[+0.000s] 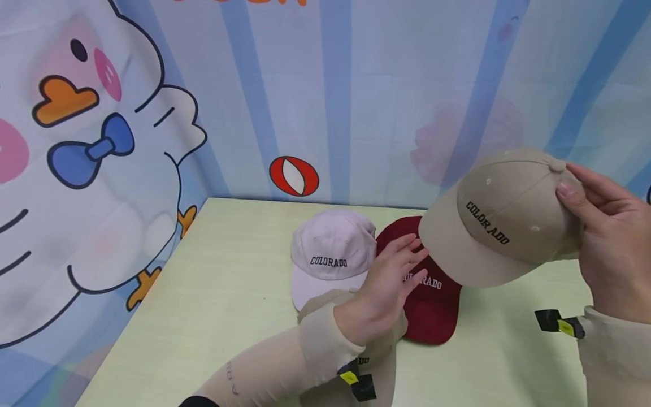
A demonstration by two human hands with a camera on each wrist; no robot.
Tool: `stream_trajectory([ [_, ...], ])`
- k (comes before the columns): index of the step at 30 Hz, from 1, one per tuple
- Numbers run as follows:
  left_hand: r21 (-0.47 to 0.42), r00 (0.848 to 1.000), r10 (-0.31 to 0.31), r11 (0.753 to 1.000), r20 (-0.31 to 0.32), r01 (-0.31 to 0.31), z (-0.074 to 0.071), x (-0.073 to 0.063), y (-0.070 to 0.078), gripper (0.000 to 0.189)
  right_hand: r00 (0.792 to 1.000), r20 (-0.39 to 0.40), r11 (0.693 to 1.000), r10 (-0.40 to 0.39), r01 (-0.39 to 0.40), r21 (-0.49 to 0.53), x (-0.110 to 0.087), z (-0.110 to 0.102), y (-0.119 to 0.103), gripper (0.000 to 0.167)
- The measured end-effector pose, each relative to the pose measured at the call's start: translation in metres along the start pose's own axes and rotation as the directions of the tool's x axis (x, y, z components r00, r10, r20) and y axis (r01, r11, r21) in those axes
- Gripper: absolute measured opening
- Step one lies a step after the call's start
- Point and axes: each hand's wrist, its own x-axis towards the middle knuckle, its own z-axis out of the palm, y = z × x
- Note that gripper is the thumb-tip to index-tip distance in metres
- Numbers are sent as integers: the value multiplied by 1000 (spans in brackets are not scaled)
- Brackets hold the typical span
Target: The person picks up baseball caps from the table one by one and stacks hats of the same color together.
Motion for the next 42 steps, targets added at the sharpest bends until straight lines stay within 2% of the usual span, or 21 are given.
stream_trajectory([
  [3,32,999,20,999,32,-21,-9,0,10,40,999,34,993,-41,37,116,-2,3,-2,45],
  [7,90,994,49,994,99,-58,-19,2,23,40,989,101,958,-107,76,276,-5,10,-6,40],
  [13,215,982,82,970,171,-118,-36,4,40,43,956,228,918,-183,83,387,-15,22,-12,39],
  [16,267,979,91,953,184,-139,-44,3,48,44,936,289,919,-203,80,387,-24,28,-15,39],
  [21,327,967,106,928,230,-180,-56,-2,59,43,895,409,926,-176,10,377,-37,39,-22,40],
  [25,360,942,141,898,305,-251,-66,-7,65,45,865,478,936,-153,-28,350,-46,46,-24,40],
  [29,429,913,202,833,355,-351,-74,-11,69,46,841,526,944,-127,-60,323,-54,52,-27,40],
  [32,494,892,237,764,384,-416,-79,-15,73,47,822,556,939,-125,-83,333,-59,56,-28,42],
  [36,556,869,259,683,422,-474,-83,-19,78,49,792,596,934,-133,-102,344,-66,62,-28,43],
  [39,591,859,251,638,446,-494,-87,-24,82,48,778,613,938,-137,-97,333,-73,67,-28,43],
  [42,635,858,229,590,461,-499,-91,-29,86,44,761,634,941,-140,-98,325,-79,73,-29,43],
])
